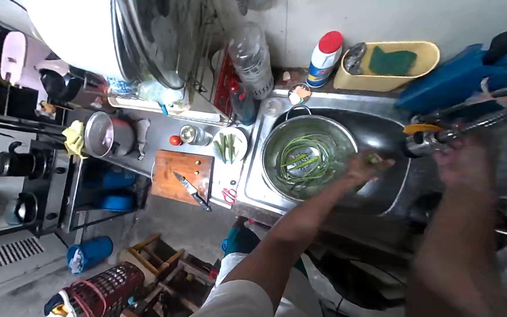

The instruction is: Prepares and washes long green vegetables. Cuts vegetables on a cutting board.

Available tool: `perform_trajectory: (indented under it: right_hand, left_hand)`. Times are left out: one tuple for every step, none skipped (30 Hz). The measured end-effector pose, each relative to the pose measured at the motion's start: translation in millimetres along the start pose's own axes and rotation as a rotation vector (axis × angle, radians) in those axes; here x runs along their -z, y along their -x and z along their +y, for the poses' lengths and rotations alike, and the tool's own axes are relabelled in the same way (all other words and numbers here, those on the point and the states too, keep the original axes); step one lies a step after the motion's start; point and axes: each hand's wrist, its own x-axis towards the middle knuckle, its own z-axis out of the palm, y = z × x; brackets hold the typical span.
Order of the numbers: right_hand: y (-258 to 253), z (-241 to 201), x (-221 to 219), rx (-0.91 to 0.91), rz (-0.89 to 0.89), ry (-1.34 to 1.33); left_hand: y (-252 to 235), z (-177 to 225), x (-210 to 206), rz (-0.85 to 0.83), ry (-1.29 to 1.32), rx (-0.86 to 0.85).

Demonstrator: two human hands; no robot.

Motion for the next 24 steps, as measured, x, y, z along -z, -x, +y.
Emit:
perform_trajectory:
  right_hand:
    - [8.1,7.0,1.0,0.011,0.019,0.058]
    - [20.4,14.2,1.7,0.022,0.032,0.108]
    - [37.6,18.3,-0.4,0.029,0.033,0.145]
    - [57.9,22.3,-4.3,0.039,0.029,0.168]
    - [81.4,28.6,-8.6,0.050,0.032,0.179]
    - [104.6,38.6,-11.7,0.063,0.046,0.190]
    - [127.8,49.2,-15.6,0.076,0.051,0.221]
    - [152.6,59.2,-21.9,0.085,0.063,0.265]
    - [178.1,68.9,-29.4,0.086,0.067,0.330]
    - [202.7,80.6,-37.5,0.089,0.060,0.393]
    - [223.3,96.3,-45.8,0.092,0.028,0.451]
    - [241.3,114.3,-55.4,0.102,-0.022,0.509]
    - [258.2,132.7,-68.7,0.116,-0.078,0.569]
    - [275.2,149.8,-86.8,0.140,-0.133,0.622]
    - [293.0,165.6,-107.8,0.172,-0.199,0.675]
    - [312.4,178.9,-132.3,0.206,-0.271,0.734]
    - [332.4,189.9,-161.2,0.236,-0.341,0.790]
    - [351.9,200.8,-191.9,0.274,-0.412,0.842]
    - [370.4,210.0,-223.3,0.315,-0.488,0.886]
    - [388.6,217.1,-255.6,0.339,-0.572,0.927]
    - [405.7,225.4,-286.3,0.363,-0.653,0.974]
    - [420.6,235.9,-313.8,0.412,-0.719,1.026]
    - [433.9,247.4,-338.8,0.485,-0.756,1.078]
    - [445.0,260.2,-360.6,0.567,-0.762,1.122]
  left_hand:
    - [-1.6,1.3,0.9,-0.001,-0.120,-0.026]
    - [-1.0,2.5,0.2,-0.005,-0.108,-0.009]
    - [-0.8,4.4,0.6,-0.017,-0.088,0.003]
    - [0.4,8.3,2.5,-0.033,-0.098,-0.001]
    - [4.8,12.6,5.7,-0.050,-0.105,0.000]
    - [12.1,15.9,9.8,-0.063,-0.138,-0.008]
    - [19.0,18.6,16.4,-0.068,-0.205,-0.043]
    - [25.1,19.4,24.0,-0.077,-0.250,-0.069]
    - [34.0,20.2,32.7,-0.089,-0.271,-0.077]
    - [46.8,21.2,44.7,-0.094,-0.298,-0.089]
    - [64.0,22.5,61.8,-0.078,-0.358,-0.126]
    - [84.8,24.2,84.6,-0.048,-0.427,-0.177]
    - [107.0,22.7,110.6,-0.001,-0.482,-0.219]
    - [129.6,18.1,139.9,0.064,-0.514,-0.254]
    - [151.1,9.2,172.2,0.145,-0.546,-0.283]
    - [174.9,-0.4,206.8,0.226,-0.585,-0.297]
    - [201.5,-9.4,243.9,0.308,-0.617,-0.299]
    - [228.9,-19.0,282.4,0.391,-0.660,-0.284]
    - [255.8,-29.7,320.7,0.480,-0.707,-0.264]
    - [281.5,-42.6,359.4,0.569,-0.763,-0.241]
    - [306.7,-55.9,396.2,0.639,-0.815,-0.196]
    - [329.5,-68.8,428.6,0.701,-0.861,-0.147]
    - [349.0,-79.4,456.4,0.744,-0.899,-0.089]
    - [362.2,-88.8,480.1,0.767,-0.934,-0.049]
